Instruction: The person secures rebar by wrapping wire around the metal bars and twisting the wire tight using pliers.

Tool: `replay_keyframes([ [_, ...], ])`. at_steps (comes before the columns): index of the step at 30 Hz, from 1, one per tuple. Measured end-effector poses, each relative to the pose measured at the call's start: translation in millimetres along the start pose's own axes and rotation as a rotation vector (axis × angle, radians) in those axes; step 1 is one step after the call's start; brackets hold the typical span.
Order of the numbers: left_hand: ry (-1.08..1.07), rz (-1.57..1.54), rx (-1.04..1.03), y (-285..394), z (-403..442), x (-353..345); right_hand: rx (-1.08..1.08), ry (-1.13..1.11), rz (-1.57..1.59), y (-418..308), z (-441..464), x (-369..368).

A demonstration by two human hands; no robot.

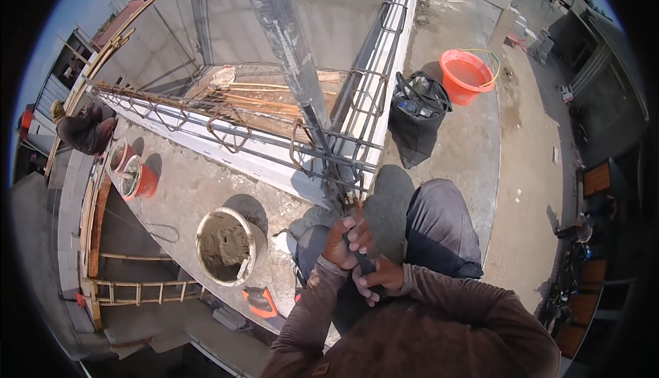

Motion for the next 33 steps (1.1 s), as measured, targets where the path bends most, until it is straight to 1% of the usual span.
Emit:
replay_keyframes([
  [1,-0.135,-0.102,0.047,0,1,-2,0.002,0.003,0.000,0,0,-2],
  [2,-0.136,-0.104,0.049,-1,-3,-15,-0.002,0.095,-0.112,1,1,-5],
  [3,0.183,0.089,-0.054,-2,-10,-36,-0.008,0.184,-0.225,0,2,-8],
  [4,0.500,0.283,-0.161,-1,-15,-47,-0.009,0.184,-0.230,-4,3,-18],
  [5,0.499,0.283,-0.161,-4,-14,-51,0.048,0.485,-0.528,-10,1,-28],
  [6,0.629,0.453,-0.240,-11,-14,-51,0.104,0.789,-0.819,-11,-2,-33],
  [7,0.755,0.624,-0.323,-14,-15,-52,0.104,0.791,-0.818,-8,-3,-34],
  [8,0.751,0.624,-0.326,-14,-14,-48,0.141,0.844,-0.858,-9,-5,-35],
  [9,0.687,0.639,-0.279,-11,-10,-37,0.184,0.897,-0.898,-10,-7,-35],
  [10,0.620,0.654,-0.230,-9,-4,-23,0.195,0.901,-0.901,-6,-6,-26],
  [11,0.611,0.656,-0.230,-5,0,-5,0.252,0.757,-0.754,4,-4,-11],
  [12,0.339,0.436,-0.156,-2,1,14,0.298,0.610,-0.604,12,-2,0],
  [13,0.074,0.211,-0.080,-3,-1,22,0.294,0.613,-0.602,14,-3,5],
  [14,0.075,0.209,-0.078,-3,-2,22,0.168,0.525,-0.463,16,-2,6],
  [15,0.007,0.134,-0.038,-2,0,21,0.048,0.434,-0.328,15,-1,5],
  [16,-0.059,0.056,0.001,-2,1,20,0.046,0.434,-0.328,16,0,2],
  [17,-0.055,0.053,0.000,-5,-4,7,0.166,0.574,-0.632,13,0,-10],
  [18,0.290,0.322,-0.160,-7,-8,-17,0.292,0.708,-0.942,9,-1,-17],
  [19,0.637,0.591,-0.319,-7,-12,-35,0.294,0.708,-0.942,11,3,-12],
  [20,0.639,0.595,-0.314,-10,-13,-45,0.412,0.790,-1.105,16,8,-8],
  [21,0.684,0.807,-0.399,-12,-15,-53,0.528,0.870,-1.267,22,9,-6],
  [22,0.718,1.020,-0.489,-12,-16,-58,0.528,0.872,-1.266,27,9,-4],
  [23,0.716,1.018,-0.492,-11,-14,-52,0.517,0.907,-1.296,25,9,-9],
  [25,0.652,0.760,-0.352,-7,-9,-29,0.510,0.939,-1.330,18,4,-14],
  [26,0.648,0.759,-0.353,-1,-9,-22,0.427,0.736,-1.093,12,-1,-13],
  [27,0.449,0.511,-0.250,5,-9,-16,0.342,0.536,-0.858,5,-3,-11],
  [28,0.261,0.260,-0.140,5,-12,-10,0.334,0.540,-0.854,6,-1,-8],
  [29,0.270,0.255,-0.138,4,-14,-4,0.148,0.378,-0.407,10,4,-7],
  [30,0.167,0.163,-0.083,7,-11,-1,-0.024,0.204,0.031,9,11,-8],
  [31,0.059,0.070,-0.029,8,-7,1,-0.071,0.201,0.054,8,13,-8],
  [32,0.061,0.067,-0.027,8,-10,-5,-0.073,0.203,0.056,13,15,-10],
  [33,0.218,0.187,-0.079,7,-12,-10,-0.049,0.370,-0.045,16,16,-7],
])
Point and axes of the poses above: each hand's wrist, its own z-axis towards the middle knuckle, its own x-axis out of the back of the hand, y = z × x, the point moved 1 cm from there along z, towards the middle knuckle, and after that the axes turned 9 degrees about y, right-handed, at the moved point
